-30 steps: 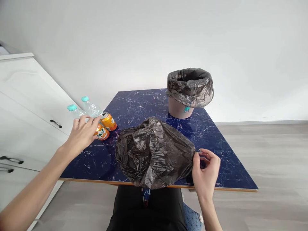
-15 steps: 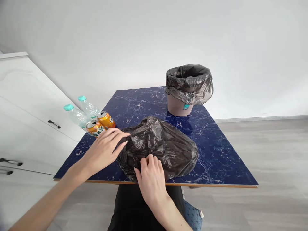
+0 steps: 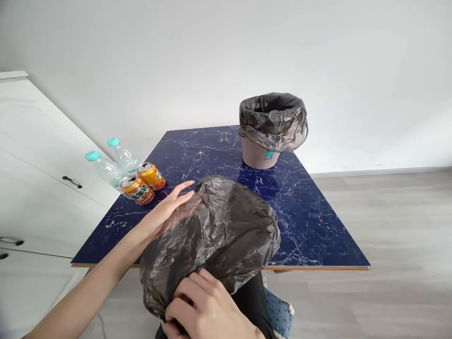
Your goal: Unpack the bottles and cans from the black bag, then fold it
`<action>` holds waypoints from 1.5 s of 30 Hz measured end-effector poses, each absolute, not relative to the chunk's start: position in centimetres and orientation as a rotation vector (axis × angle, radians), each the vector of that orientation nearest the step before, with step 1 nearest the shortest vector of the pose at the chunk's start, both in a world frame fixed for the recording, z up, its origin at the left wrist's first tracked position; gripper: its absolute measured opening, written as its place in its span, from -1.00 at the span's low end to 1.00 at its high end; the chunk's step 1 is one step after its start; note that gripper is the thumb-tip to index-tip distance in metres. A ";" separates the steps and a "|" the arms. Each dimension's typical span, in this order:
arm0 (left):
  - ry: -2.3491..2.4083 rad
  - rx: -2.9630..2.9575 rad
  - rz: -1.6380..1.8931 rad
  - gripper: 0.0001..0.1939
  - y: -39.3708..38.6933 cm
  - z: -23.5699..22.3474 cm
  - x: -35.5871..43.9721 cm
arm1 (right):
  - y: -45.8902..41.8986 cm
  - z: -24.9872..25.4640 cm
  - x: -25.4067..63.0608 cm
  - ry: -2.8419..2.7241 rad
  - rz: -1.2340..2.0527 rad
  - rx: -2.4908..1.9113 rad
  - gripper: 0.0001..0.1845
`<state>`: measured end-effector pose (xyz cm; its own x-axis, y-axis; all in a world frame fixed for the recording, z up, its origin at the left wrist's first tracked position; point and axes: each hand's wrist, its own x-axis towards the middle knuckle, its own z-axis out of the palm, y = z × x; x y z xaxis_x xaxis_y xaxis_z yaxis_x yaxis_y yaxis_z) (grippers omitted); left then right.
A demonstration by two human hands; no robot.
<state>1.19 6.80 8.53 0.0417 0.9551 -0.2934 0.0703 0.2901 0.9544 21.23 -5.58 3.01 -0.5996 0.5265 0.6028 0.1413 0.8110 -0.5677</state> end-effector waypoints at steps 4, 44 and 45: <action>1.433 1.239 0.899 -0.57 6.4 8.8 0.7 | -4.7 3.6 22.9 -2.274 0.777 -0.444 -0.93; 2.245 2.472 0.292 -0.28 8.3 1.2 -3.4 | 4.3 -4.9 28.3 -2.224 -0.077 -1.677 -0.06; 2.144 2.524 0.341 -0.31 7.6 1.7 -2.2 | 4.5 -5.0 28.2 -2.215 -0.085 -1.699 -0.06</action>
<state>-2.21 7.63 1.67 0.1571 0.9488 0.2741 0.9870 -0.1603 -0.0108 28.22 4.54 -5.02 -0.2218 0.9255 0.3070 0.9464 0.2801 -0.1608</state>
